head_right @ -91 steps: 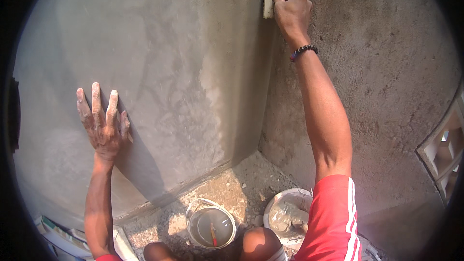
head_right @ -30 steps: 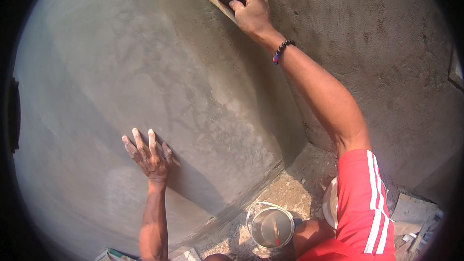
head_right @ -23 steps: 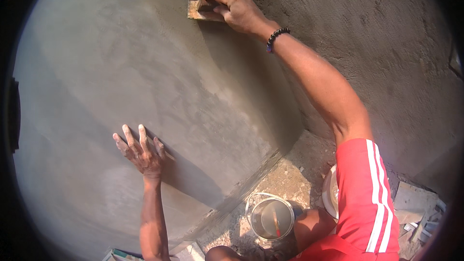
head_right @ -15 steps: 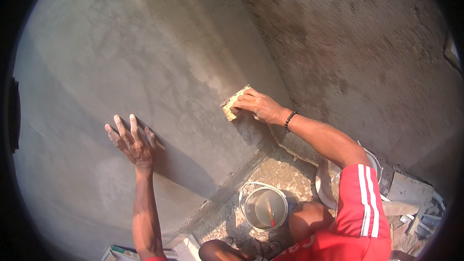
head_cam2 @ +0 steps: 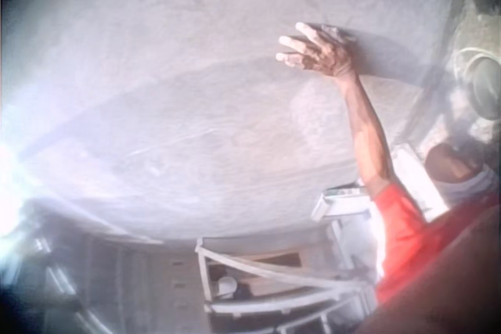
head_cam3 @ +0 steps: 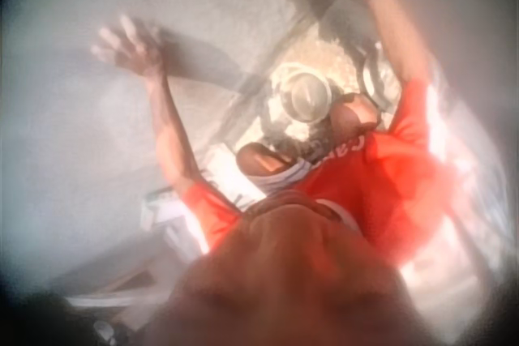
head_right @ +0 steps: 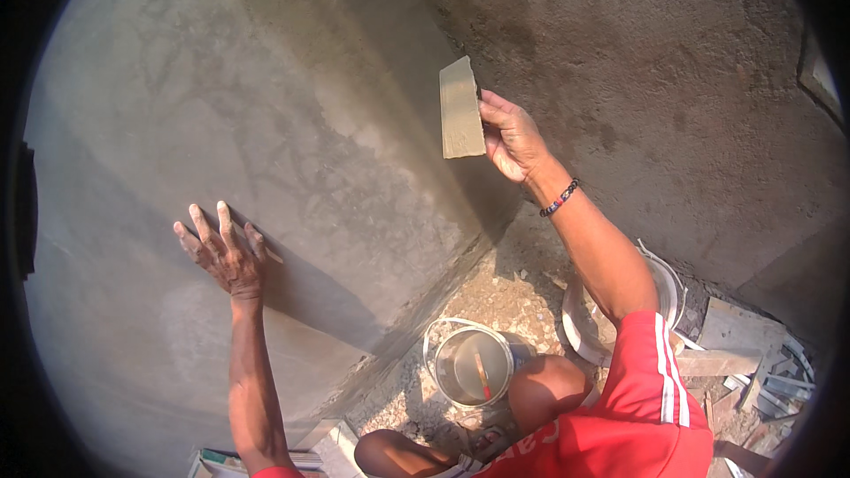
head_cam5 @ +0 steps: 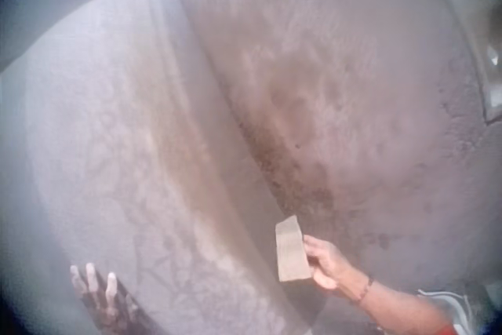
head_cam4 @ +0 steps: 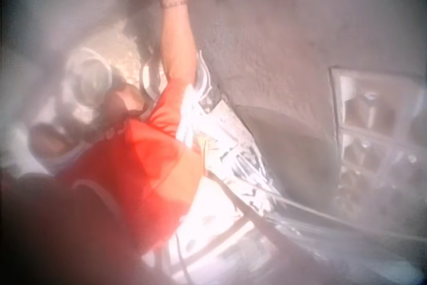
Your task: The person applies and smooths plaster on a wall corner using a trowel. They repeatedly scoop plaster from a bucket and spread it along the corner, using their left hand to steady the wall surface.
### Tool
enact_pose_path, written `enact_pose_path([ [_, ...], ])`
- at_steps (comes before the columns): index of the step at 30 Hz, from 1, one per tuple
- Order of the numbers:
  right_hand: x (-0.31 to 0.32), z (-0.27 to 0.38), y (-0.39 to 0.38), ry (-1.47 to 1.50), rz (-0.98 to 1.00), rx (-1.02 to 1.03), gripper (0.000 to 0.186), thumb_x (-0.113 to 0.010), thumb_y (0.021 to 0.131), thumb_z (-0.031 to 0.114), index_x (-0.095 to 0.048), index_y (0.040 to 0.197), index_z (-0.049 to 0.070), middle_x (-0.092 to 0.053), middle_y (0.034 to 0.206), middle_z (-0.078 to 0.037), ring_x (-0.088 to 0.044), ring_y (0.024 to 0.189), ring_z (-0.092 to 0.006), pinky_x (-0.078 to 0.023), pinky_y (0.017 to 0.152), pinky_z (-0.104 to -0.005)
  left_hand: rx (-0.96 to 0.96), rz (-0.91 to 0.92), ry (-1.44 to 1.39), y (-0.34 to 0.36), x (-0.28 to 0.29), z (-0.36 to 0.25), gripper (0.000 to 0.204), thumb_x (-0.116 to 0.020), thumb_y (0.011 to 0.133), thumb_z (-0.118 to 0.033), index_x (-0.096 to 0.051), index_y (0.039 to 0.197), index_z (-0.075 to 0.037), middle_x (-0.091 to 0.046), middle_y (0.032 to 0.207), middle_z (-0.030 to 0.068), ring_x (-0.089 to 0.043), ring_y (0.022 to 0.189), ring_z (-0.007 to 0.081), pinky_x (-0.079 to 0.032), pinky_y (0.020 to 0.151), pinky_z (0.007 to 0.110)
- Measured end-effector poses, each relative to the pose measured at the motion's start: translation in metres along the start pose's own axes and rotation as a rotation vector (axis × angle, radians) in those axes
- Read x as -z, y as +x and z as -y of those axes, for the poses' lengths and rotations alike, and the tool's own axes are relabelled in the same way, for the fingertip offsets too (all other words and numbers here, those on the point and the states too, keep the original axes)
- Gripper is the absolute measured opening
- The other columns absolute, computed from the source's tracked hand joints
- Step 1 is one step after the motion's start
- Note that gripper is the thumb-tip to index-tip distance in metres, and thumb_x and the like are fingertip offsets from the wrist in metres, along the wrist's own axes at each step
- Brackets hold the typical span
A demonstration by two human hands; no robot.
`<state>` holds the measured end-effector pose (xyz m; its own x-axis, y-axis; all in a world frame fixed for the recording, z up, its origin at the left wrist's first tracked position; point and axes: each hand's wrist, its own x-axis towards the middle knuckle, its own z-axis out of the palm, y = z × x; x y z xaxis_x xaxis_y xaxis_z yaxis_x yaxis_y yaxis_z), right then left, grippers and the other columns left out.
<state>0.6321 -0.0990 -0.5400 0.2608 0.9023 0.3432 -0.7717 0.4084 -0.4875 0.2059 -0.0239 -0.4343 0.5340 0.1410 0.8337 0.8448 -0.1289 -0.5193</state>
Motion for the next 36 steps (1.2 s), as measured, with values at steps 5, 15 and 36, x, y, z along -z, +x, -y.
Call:
enact_pose_path([
  [5,-0.013,-0.021,0.008,-0.595,-0.222,0.144,0.037,-0.066,0.093,0.012,-0.057,0.127,-0.001,-0.068,0.109,-0.009,-0.068,0.097,-0.0151,-0.061,0.085,-0.0342,-0.003,0.002,-0.011,0.001,0.001,0.0,0.056,-0.067,0.082,-0.025,-0.054,0.137,-0.017,-0.036,0.155,0.0198,-0.018,0.147,0.0506,-0.025,0.116,0.062],
  [15,-0.077,-0.085,0.08,-1.358,-0.28,0.888,0.036,-0.065,0.082,0.004,-0.064,0.118,0.002,-0.064,0.1,-0.014,-0.059,0.097,-0.0326,-0.051,0.086,-0.0435,-0.01,-0.021,-0.029,0.004,0.001,-0.004,0.055,-0.065,0.085,-0.021,-0.052,0.138,-0.015,-0.03,0.159,0.0185,-0.013,0.15,0.0466,-0.025,0.118,0.062],
  [36,0.036,-0.064,0.032,-1.969,0.556,0.684,0.051,-0.068,0.078,-0.008,-0.066,0.122,0.017,-0.062,0.107,0.0,-0.055,0.11,-0.0228,-0.048,0.096,-0.0397,0.006,-0.023,0.011,0.003,0.0,-0.007,0.055,-0.064,0.087,-0.025,-0.051,0.14,-0.018,-0.033,0.157,0.0153,-0.017,0.149,0.0437,-0.027,0.118,0.058],
])
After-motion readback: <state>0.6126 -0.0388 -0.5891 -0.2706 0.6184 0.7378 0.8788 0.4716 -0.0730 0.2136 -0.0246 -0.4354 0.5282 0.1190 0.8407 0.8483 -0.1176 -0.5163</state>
